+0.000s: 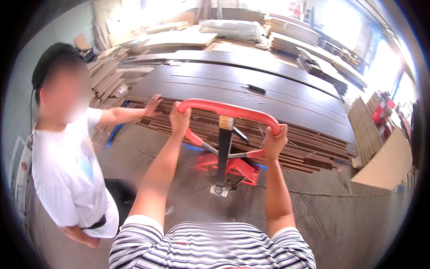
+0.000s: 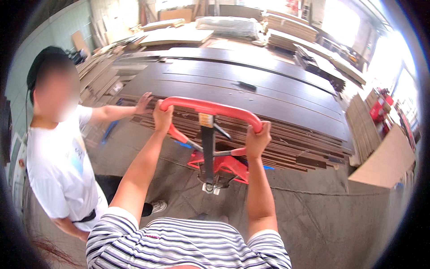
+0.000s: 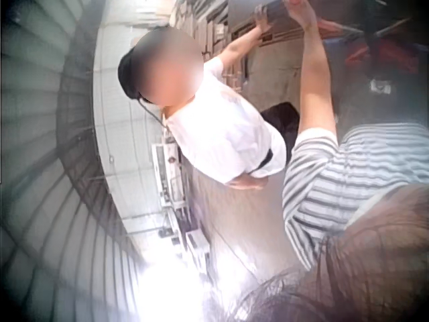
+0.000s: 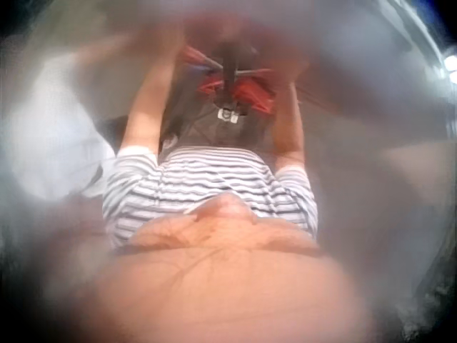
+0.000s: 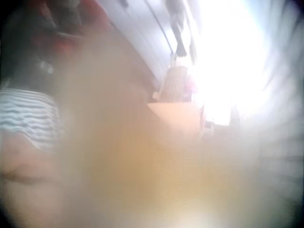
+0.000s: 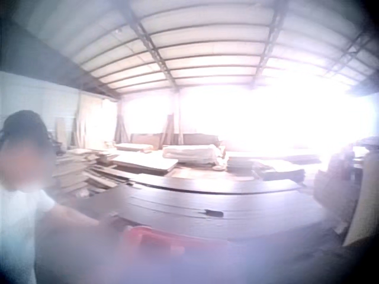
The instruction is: The person operates a red manual pallet jack to transport stacks of wooden planks and boards within a warehouse. They maneuver the jack through the facility, lifting and moving the materials to different locations while another person assists in stabilizing the load.
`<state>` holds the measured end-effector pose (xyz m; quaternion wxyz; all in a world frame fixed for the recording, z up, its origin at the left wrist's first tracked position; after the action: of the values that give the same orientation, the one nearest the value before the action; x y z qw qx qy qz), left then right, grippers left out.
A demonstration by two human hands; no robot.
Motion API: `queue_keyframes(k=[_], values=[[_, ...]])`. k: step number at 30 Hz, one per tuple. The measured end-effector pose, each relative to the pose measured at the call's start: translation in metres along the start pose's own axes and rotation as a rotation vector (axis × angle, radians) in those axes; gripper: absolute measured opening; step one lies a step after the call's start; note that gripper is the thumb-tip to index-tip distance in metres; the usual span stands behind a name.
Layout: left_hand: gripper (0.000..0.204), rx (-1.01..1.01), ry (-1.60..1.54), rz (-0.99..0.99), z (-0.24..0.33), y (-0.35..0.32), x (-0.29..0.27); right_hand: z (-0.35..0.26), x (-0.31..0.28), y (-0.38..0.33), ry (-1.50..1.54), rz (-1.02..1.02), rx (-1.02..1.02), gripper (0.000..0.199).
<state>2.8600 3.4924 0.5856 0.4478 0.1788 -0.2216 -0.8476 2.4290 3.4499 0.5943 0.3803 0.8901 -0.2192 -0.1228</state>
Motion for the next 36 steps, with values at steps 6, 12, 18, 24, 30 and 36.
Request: queue_keyframes(k=[6,12,18,24,30,36], values=[[0.009,-0.010,0.037,0.004,-0.001,0.009,0.000,-0.001,0.010,0.008,-0.073,0.018,-0.070,0.019],[0.016,-0.074,-0.037,-0.023,0.014,-0.001,-0.003,-0.014,0.001,0.004,-0.093,0.008,-0.009,0.018],[0.014,-0.105,-0.035,-0.023,0.014,0.003,-0.017,-0.008,0.015,-0.002,0.034,-0.080,0.082,0.017],[0.013,-0.065,-0.149,-0.111,-0.013,0.008,-0.024,-0.040,-0.009,-0.041,0.041,-0.114,0.090,0.018],[0.011,-0.018,-0.219,-0.136,-0.019,0.010,-0.024,-0.048,-0.009,-0.037,-0.068,-0.142,0.100,0.020],[0.013,-0.026,-0.129,-0.179,-0.006,0.002,-0.030,-0.060,-0.015,-0.039,-0.061,-0.140,0.036,0.022]])
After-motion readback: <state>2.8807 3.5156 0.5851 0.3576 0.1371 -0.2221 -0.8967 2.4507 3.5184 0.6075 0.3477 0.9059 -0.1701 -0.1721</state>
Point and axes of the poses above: each hand's wrist, its own y-axis towards the middle knuckle, its own x-axis out of the palm, z = x × y, the point moved 9 cm from there along y, towards the middle knuckle, and after that the axes turned 6 degrees about -x, right-handed, at the moved point
